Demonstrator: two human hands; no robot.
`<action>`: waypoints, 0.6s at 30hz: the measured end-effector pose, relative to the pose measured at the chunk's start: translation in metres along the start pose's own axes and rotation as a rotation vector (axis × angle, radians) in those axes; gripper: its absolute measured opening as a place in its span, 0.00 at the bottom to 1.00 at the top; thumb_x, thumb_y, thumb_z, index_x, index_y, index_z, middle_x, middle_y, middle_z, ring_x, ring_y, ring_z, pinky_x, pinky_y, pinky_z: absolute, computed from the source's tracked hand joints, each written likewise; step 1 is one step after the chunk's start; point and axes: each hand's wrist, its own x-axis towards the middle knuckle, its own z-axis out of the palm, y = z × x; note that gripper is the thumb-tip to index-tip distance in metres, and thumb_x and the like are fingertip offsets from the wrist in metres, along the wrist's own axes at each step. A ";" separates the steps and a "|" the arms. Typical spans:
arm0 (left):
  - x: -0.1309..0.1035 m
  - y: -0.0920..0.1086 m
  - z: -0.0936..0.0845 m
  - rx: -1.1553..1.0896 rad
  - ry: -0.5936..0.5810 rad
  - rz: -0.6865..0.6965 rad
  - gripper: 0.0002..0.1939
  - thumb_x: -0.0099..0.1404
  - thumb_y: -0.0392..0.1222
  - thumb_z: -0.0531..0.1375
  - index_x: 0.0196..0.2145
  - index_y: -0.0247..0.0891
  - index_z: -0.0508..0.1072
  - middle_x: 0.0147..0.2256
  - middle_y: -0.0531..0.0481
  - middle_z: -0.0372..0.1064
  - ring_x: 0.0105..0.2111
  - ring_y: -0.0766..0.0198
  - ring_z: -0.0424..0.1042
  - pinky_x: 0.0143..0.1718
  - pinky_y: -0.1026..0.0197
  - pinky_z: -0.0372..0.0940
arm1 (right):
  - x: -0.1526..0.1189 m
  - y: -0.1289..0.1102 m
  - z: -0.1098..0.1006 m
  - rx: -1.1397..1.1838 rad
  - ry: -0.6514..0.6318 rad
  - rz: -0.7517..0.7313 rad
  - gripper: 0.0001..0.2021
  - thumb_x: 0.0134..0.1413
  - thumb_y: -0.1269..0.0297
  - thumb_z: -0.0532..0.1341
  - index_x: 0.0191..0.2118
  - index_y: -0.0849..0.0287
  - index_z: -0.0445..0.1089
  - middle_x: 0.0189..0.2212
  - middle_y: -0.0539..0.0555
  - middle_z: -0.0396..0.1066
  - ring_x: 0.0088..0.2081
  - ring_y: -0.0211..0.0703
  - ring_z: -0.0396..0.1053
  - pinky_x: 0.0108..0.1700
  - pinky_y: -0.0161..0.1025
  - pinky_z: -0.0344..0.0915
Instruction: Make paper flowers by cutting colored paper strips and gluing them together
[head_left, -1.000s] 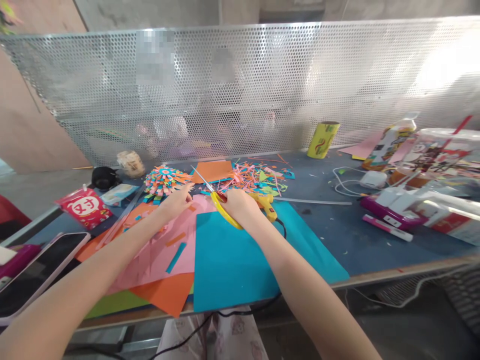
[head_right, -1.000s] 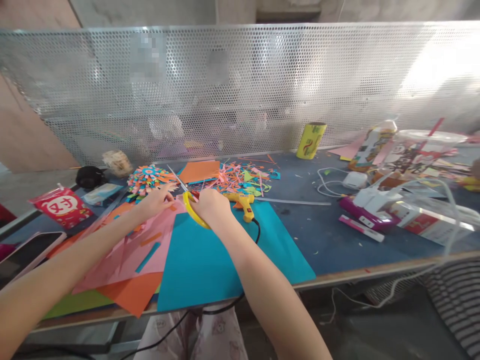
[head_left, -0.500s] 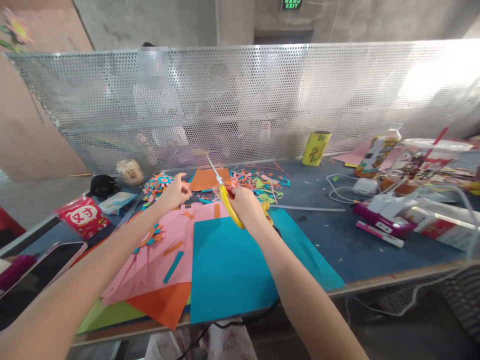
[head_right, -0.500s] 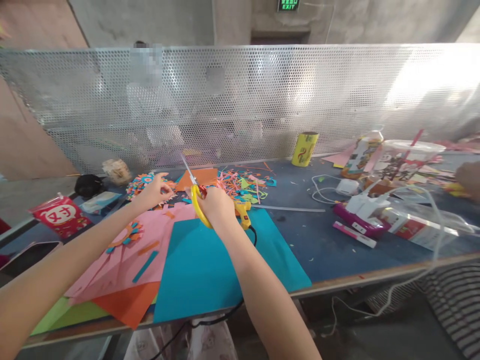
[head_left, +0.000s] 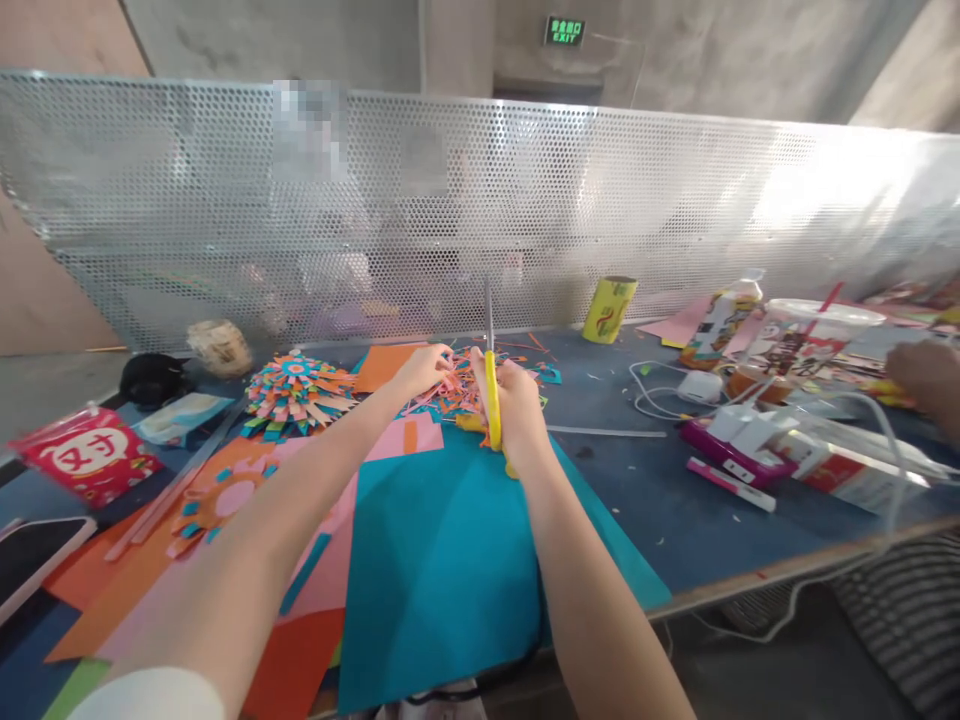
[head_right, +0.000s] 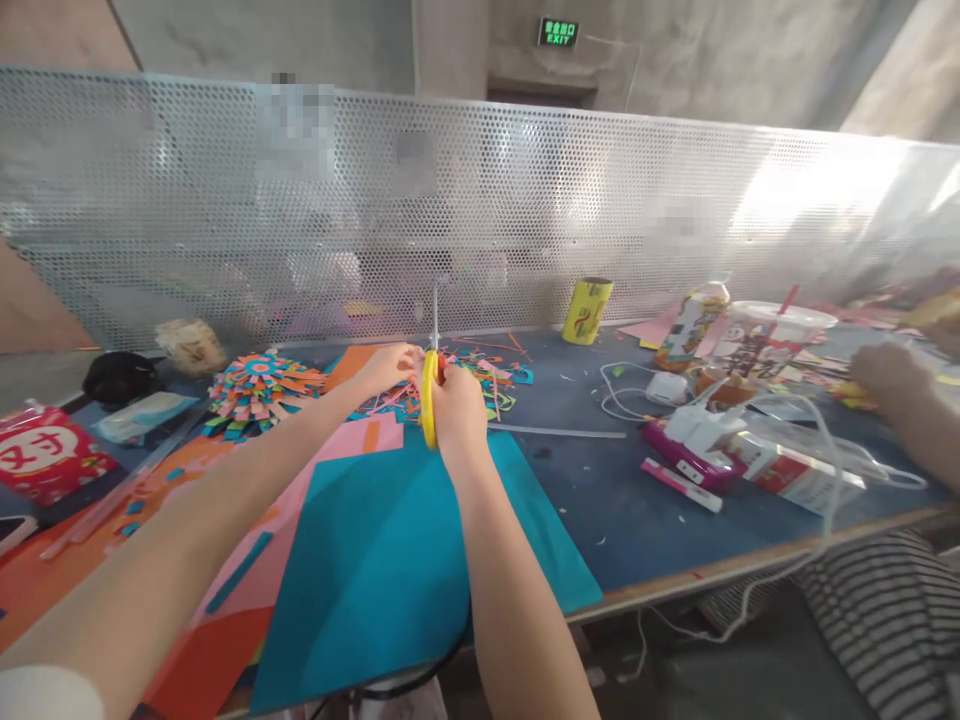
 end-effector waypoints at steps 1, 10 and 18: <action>-0.004 -0.002 -0.004 0.013 -0.006 -0.002 0.11 0.57 0.33 0.54 0.38 0.35 0.70 0.37 0.45 0.75 0.38 0.59 0.73 0.40 0.61 0.65 | -0.001 -0.003 -0.001 -0.001 -0.006 0.010 0.31 0.55 0.39 0.42 0.35 0.61 0.70 0.29 0.60 0.73 0.30 0.44 0.71 0.28 0.34 0.60; -0.107 -0.033 -0.103 0.206 0.071 -0.173 0.13 0.58 0.33 0.52 0.41 0.35 0.69 0.36 0.44 0.73 0.38 0.56 0.72 0.43 0.54 0.64 | -0.020 -0.031 0.033 -0.246 -0.248 -0.056 0.25 0.53 0.46 0.51 0.41 0.61 0.72 0.39 0.65 0.74 0.42 0.53 0.72 0.39 0.40 0.64; -0.199 0.006 -0.116 0.122 -0.111 -0.299 0.16 0.59 0.44 0.57 0.44 0.39 0.69 0.40 0.48 0.74 0.40 0.58 0.72 0.42 0.58 0.64 | -0.044 -0.041 0.067 -0.242 -0.364 -0.211 0.20 0.49 0.52 0.57 0.42 0.62 0.69 0.38 0.61 0.74 0.40 0.49 0.73 0.36 0.36 0.64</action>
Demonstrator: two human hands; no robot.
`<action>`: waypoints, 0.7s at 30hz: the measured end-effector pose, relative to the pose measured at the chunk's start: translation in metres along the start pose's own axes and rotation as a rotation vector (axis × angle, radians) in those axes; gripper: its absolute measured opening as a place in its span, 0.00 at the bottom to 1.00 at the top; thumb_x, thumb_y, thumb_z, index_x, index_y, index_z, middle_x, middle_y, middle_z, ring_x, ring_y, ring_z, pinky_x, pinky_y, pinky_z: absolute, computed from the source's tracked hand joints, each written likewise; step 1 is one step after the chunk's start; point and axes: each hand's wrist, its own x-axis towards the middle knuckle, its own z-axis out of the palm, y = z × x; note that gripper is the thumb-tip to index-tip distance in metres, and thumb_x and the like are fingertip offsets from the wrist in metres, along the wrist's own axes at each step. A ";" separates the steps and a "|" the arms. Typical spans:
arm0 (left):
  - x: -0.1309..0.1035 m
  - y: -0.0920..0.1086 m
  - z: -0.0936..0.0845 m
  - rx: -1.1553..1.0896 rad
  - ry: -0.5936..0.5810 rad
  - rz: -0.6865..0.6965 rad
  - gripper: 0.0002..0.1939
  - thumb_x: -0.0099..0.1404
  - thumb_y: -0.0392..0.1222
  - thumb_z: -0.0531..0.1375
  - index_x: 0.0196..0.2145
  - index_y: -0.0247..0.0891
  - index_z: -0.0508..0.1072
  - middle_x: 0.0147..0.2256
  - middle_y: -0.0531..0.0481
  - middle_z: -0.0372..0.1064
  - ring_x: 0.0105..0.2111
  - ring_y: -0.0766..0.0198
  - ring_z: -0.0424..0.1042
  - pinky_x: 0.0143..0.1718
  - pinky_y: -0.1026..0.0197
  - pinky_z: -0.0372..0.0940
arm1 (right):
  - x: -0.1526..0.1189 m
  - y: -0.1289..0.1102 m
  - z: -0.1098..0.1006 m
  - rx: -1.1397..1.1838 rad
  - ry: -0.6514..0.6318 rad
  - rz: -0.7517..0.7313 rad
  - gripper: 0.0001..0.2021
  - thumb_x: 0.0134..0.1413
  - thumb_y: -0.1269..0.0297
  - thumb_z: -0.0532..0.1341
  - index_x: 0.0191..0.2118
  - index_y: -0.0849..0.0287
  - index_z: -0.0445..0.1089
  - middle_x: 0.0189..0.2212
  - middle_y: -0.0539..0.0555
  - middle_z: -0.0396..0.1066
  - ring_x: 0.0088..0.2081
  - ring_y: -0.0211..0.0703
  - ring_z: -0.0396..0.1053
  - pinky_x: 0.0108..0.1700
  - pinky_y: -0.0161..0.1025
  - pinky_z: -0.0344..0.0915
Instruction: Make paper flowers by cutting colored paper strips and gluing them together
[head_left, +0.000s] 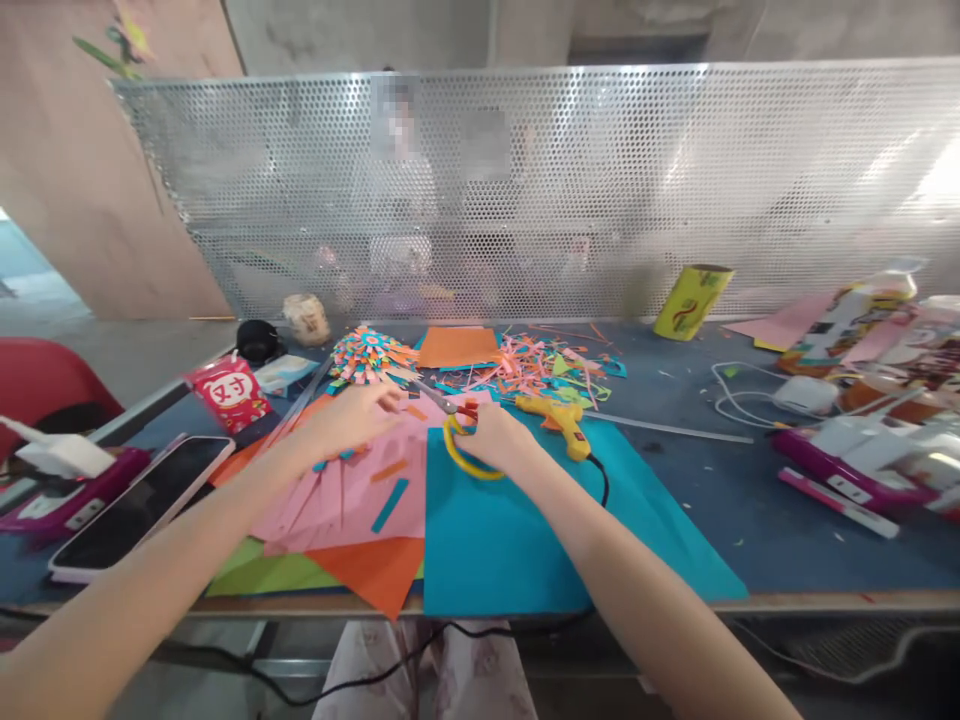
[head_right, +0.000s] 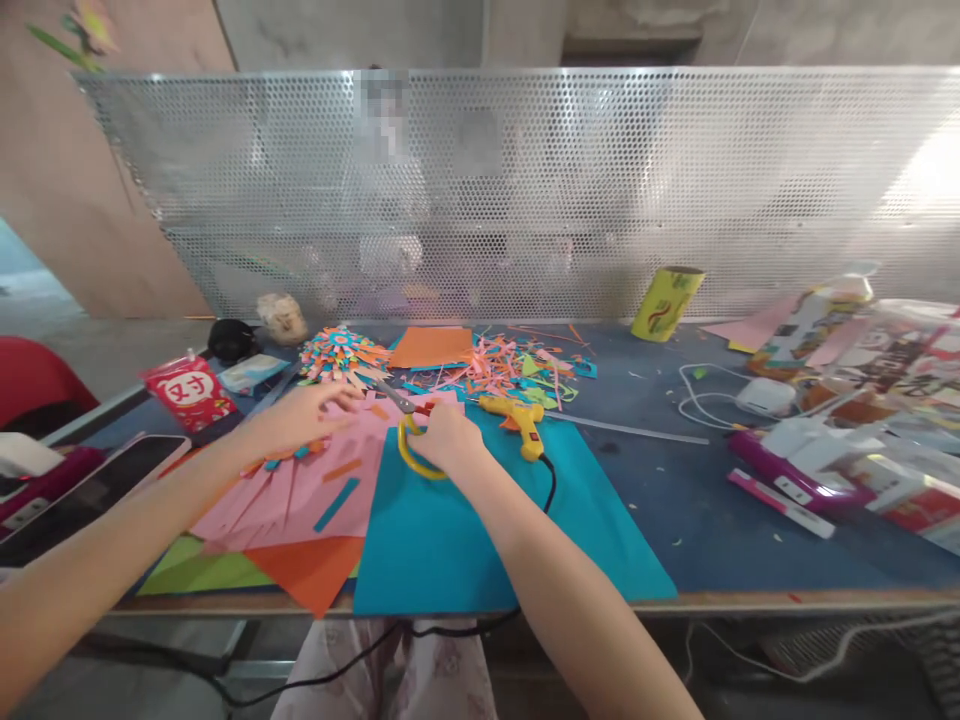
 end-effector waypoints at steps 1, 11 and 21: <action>-0.007 0.005 0.007 0.005 -0.027 0.040 0.17 0.58 0.46 0.58 0.45 0.41 0.69 0.42 0.48 0.74 0.41 0.57 0.72 0.43 0.58 0.64 | -0.001 -0.001 0.002 0.001 0.008 -0.013 0.20 0.48 0.53 0.58 0.43 0.62 0.69 0.38 0.60 0.74 0.40 0.49 0.73 0.35 0.35 0.64; -0.027 0.007 0.046 0.120 -0.059 0.175 0.20 0.60 0.43 0.57 0.50 0.42 0.67 0.47 0.45 0.71 0.49 0.52 0.68 0.51 0.52 0.60 | 0.000 0.025 -0.042 -0.107 0.333 0.157 0.22 0.57 0.52 0.48 0.45 0.63 0.68 0.43 0.65 0.70 0.48 0.55 0.67 0.43 0.45 0.64; -0.030 -0.001 0.040 0.034 -0.066 0.133 0.30 0.56 0.53 0.60 0.55 0.41 0.63 0.55 0.44 0.63 0.54 0.51 0.64 0.53 0.52 0.59 | 0.020 0.066 -0.041 -0.128 -0.084 0.615 0.27 0.47 0.48 0.57 0.49 0.63 0.69 0.48 0.68 0.68 0.49 0.62 0.67 0.38 0.52 0.66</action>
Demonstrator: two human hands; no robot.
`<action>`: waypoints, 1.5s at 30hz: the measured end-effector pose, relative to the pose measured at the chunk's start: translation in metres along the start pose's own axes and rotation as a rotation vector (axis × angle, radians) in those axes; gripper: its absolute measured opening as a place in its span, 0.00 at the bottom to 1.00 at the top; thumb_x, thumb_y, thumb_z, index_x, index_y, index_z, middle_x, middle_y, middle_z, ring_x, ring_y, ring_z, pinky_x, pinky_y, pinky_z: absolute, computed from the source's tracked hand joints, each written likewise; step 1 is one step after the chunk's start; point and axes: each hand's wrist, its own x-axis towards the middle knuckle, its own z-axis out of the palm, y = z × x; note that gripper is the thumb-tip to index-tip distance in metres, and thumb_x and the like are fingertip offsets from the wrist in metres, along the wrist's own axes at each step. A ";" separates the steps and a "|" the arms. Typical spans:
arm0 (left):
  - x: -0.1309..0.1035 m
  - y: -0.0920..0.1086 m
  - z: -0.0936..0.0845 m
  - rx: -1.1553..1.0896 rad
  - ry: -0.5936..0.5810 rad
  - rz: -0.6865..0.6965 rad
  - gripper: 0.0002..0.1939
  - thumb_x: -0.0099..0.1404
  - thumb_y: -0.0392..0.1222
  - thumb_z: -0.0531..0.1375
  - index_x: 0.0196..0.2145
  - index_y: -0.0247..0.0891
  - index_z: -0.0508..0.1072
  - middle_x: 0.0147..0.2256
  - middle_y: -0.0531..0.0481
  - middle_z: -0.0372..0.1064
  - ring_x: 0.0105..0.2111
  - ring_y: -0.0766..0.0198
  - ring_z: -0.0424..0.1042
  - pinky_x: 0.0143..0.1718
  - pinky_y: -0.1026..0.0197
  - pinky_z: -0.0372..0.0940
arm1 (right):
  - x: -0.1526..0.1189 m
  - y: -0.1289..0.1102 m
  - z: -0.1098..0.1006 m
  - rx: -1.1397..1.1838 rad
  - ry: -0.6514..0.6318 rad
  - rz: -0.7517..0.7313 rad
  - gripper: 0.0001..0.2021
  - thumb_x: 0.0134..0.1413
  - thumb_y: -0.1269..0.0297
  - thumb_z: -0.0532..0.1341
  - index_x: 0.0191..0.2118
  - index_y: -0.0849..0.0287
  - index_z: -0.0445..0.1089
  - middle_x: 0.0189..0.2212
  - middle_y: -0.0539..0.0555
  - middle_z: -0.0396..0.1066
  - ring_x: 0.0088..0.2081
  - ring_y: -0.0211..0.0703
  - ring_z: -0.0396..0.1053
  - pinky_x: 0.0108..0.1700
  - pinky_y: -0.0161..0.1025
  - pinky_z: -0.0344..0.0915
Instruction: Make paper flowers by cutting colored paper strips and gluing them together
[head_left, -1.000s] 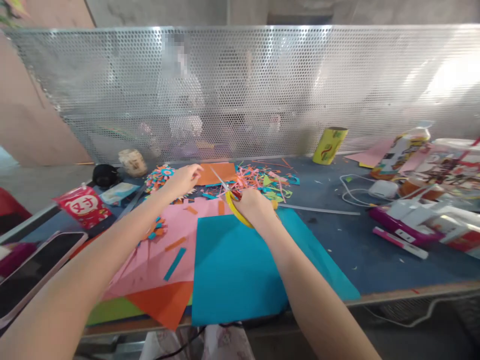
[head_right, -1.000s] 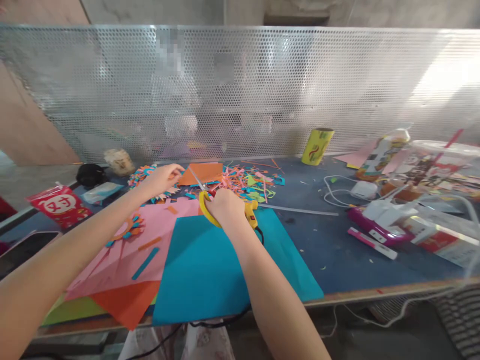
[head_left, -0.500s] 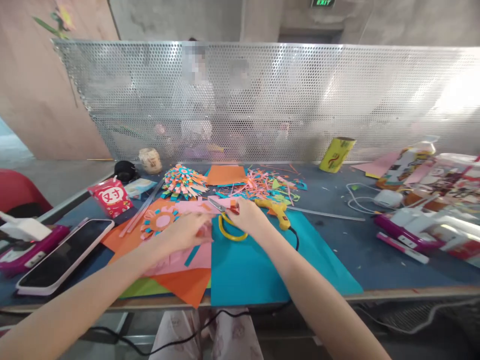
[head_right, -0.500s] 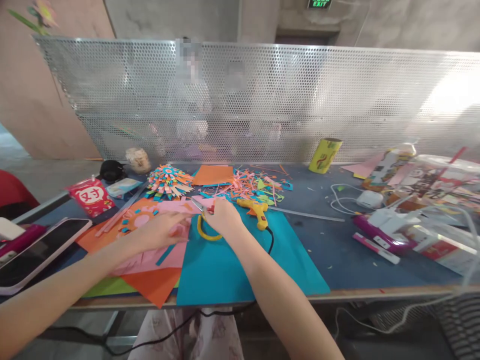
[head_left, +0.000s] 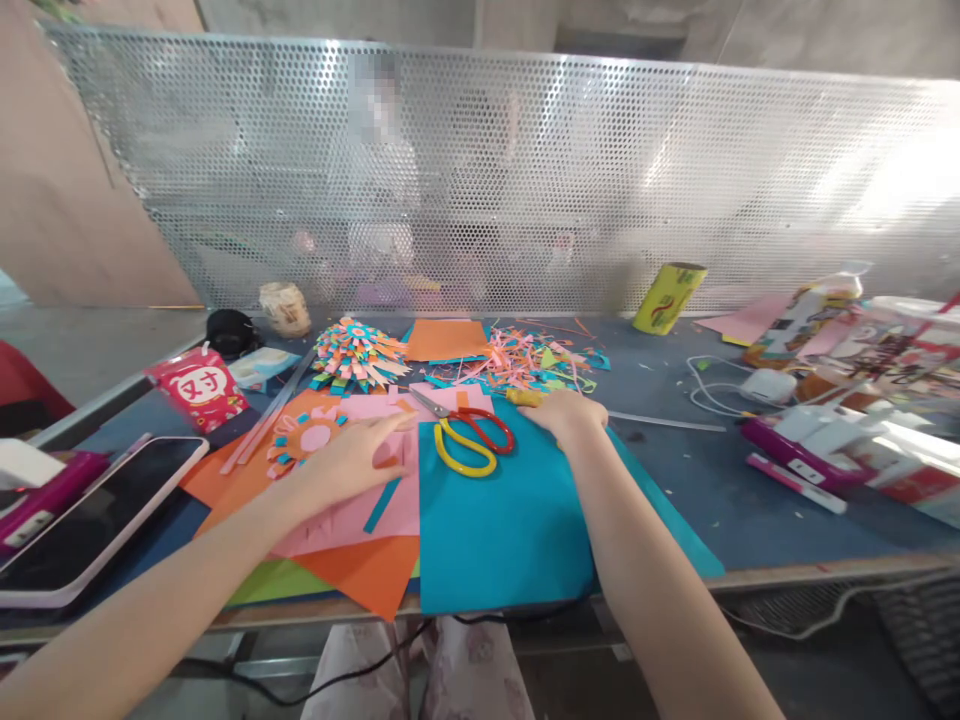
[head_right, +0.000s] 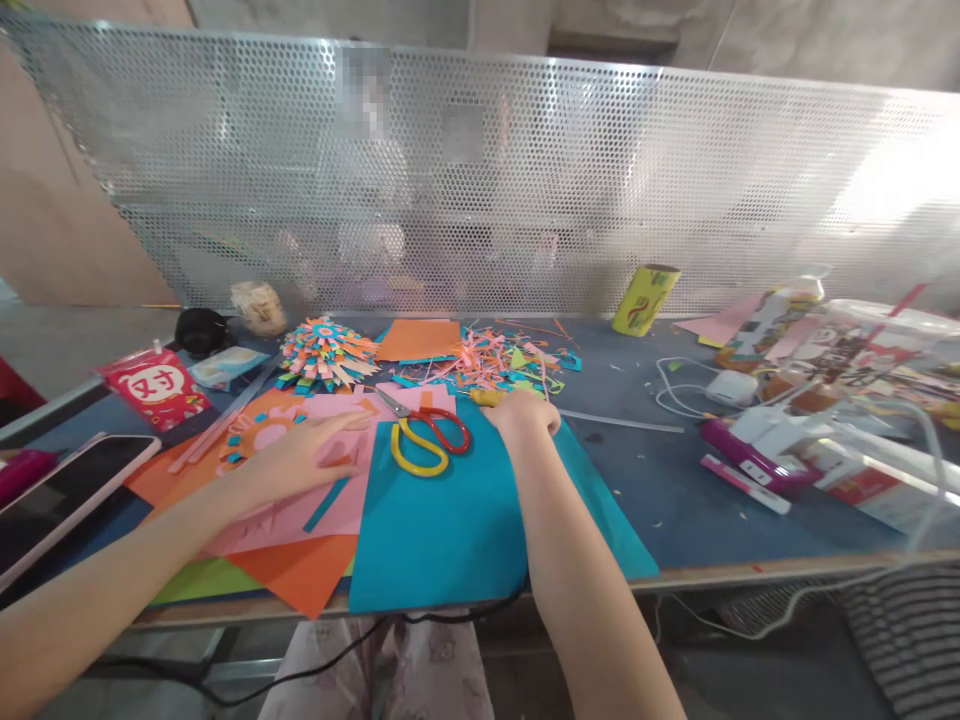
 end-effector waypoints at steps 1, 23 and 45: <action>0.000 -0.003 0.000 0.010 0.001 0.012 0.29 0.56 0.53 0.59 0.54 0.41 0.64 0.56 0.44 0.63 0.55 0.51 0.63 0.54 0.52 0.58 | 0.001 0.001 0.000 0.009 0.006 -0.001 0.26 0.47 0.50 0.58 0.49 0.62 0.69 0.48 0.68 0.68 0.49 0.61 0.67 0.38 0.52 0.66; 0.011 -0.011 -0.011 -0.917 0.160 -0.331 0.27 0.55 0.60 0.57 0.41 0.34 0.69 0.35 0.40 0.76 0.33 0.57 0.76 0.31 0.60 0.68 | -0.056 -0.034 0.018 0.459 0.617 -0.794 0.15 0.46 0.60 0.60 0.33 0.54 0.50 0.38 0.55 0.60 0.38 0.44 0.62 0.35 0.38 0.63; 0.007 -0.010 -0.021 -0.893 0.233 -0.321 0.22 0.56 0.57 0.58 0.39 0.36 0.69 0.31 0.45 0.76 0.29 0.62 0.75 0.25 0.66 0.65 | -0.043 -0.030 0.028 0.275 0.818 -1.030 0.10 0.52 0.63 0.56 0.35 0.56 0.52 0.37 0.56 0.59 0.28 0.42 0.65 0.24 0.39 0.63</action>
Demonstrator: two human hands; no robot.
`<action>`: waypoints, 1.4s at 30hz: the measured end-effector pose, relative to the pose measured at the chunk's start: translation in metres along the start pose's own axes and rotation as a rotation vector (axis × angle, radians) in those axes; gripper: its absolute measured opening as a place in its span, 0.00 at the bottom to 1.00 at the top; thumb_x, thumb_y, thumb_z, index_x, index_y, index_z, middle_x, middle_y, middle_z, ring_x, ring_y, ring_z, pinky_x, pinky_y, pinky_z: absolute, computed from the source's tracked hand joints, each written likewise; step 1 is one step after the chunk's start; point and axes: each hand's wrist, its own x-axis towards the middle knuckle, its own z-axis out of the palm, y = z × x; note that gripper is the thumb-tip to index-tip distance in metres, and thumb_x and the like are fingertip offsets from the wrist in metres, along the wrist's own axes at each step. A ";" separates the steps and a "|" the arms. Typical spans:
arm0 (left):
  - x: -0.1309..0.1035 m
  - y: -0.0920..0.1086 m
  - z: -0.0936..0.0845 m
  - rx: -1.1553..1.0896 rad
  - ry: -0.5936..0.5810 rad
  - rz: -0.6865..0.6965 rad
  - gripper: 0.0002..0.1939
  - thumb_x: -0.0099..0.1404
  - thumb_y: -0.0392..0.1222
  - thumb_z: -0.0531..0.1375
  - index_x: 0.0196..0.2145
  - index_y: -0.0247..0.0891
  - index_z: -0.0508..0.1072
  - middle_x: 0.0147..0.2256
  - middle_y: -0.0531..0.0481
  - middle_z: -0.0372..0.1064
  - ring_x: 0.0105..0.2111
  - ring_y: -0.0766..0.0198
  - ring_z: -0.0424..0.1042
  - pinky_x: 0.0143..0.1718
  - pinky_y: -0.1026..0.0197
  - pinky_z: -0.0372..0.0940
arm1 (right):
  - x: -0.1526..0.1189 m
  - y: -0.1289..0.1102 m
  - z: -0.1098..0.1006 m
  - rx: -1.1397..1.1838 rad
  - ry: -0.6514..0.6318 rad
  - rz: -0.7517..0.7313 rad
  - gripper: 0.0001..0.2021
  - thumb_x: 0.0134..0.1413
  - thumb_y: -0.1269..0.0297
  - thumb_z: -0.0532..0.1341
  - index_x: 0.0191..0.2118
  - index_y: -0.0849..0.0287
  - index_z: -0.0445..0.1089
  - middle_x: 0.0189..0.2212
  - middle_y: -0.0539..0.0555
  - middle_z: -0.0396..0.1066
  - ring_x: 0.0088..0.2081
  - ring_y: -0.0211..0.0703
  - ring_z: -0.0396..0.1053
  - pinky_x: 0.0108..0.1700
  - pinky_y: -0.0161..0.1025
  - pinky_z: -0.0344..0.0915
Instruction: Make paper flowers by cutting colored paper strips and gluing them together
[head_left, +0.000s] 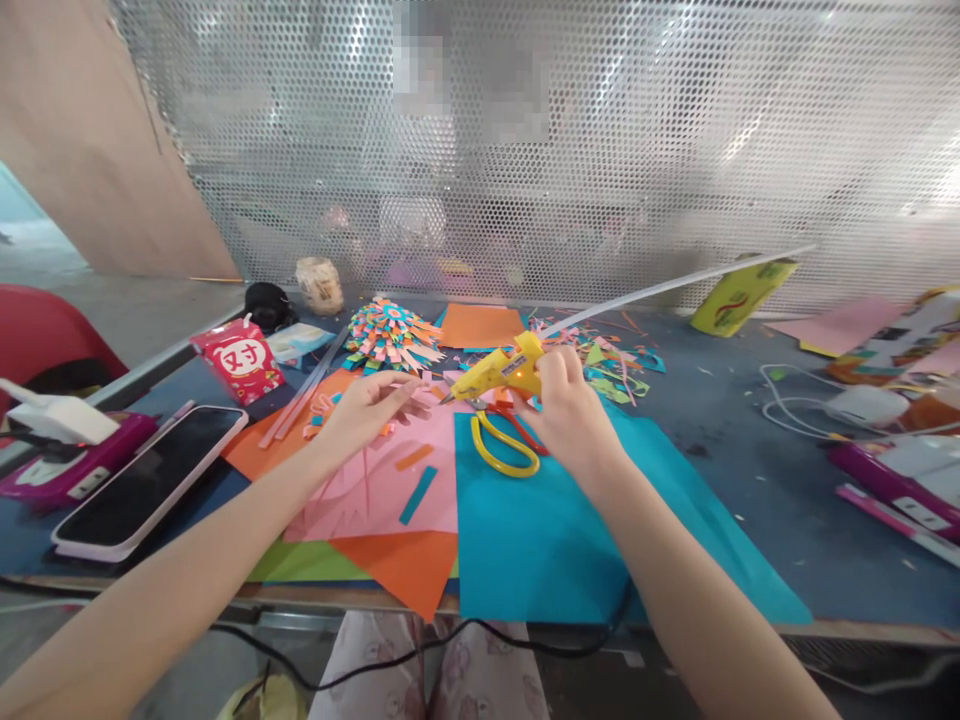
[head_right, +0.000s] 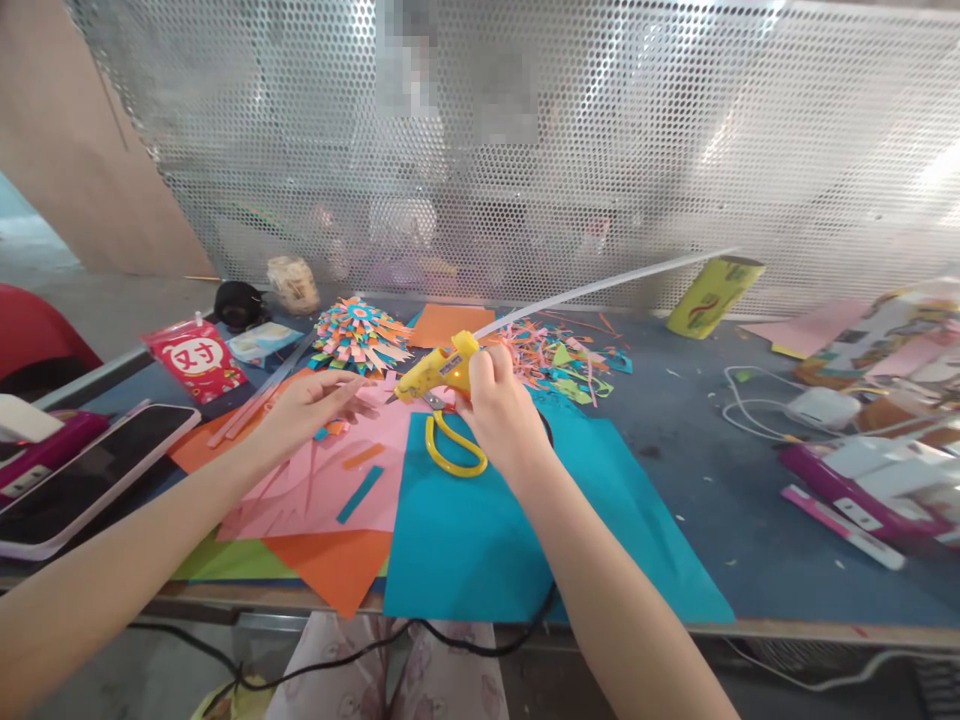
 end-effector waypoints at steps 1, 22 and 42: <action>0.000 0.000 0.000 -0.003 0.002 -0.003 0.22 0.56 0.58 0.58 0.39 0.36 0.69 0.31 0.45 0.76 0.29 0.62 0.75 0.26 0.66 0.66 | 0.000 0.000 0.000 -0.001 0.002 -0.008 0.09 0.52 0.64 0.56 0.35 0.56 0.52 0.37 0.55 0.59 0.28 0.42 0.65 0.24 0.39 0.63; -0.002 0.003 0.003 -0.002 0.005 -0.001 0.22 0.56 0.58 0.59 0.38 0.36 0.71 0.34 0.42 0.76 0.31 0.60 0.76 0.28 0.63 0.67 | 0.001 -0.005 -0.003 -0.005 -0.026 0.008 0.10 0.53 0.63 0.57 0.35 0.56 0.52 0.37 0.58 0.60 0.33 0.47 0.68 0.26 0.40 0.65; -0.006 0.005 0.003 -0.064 -0.082 0.027 0.24 0.57 0.58 0.58 0.41 0.35 0.71 0.32 0.42 0.76 0.32 0.58 0.76 0.31 0.61 0.67 | 0.003 0.017 -0.003 -0.038 -0.154 0.568 0.17 0.46 0.60 0.56 0.41 0.64 0.60 0.35 0.63 0.69 0.37 0.54 0.70 0.32 0.42 0.64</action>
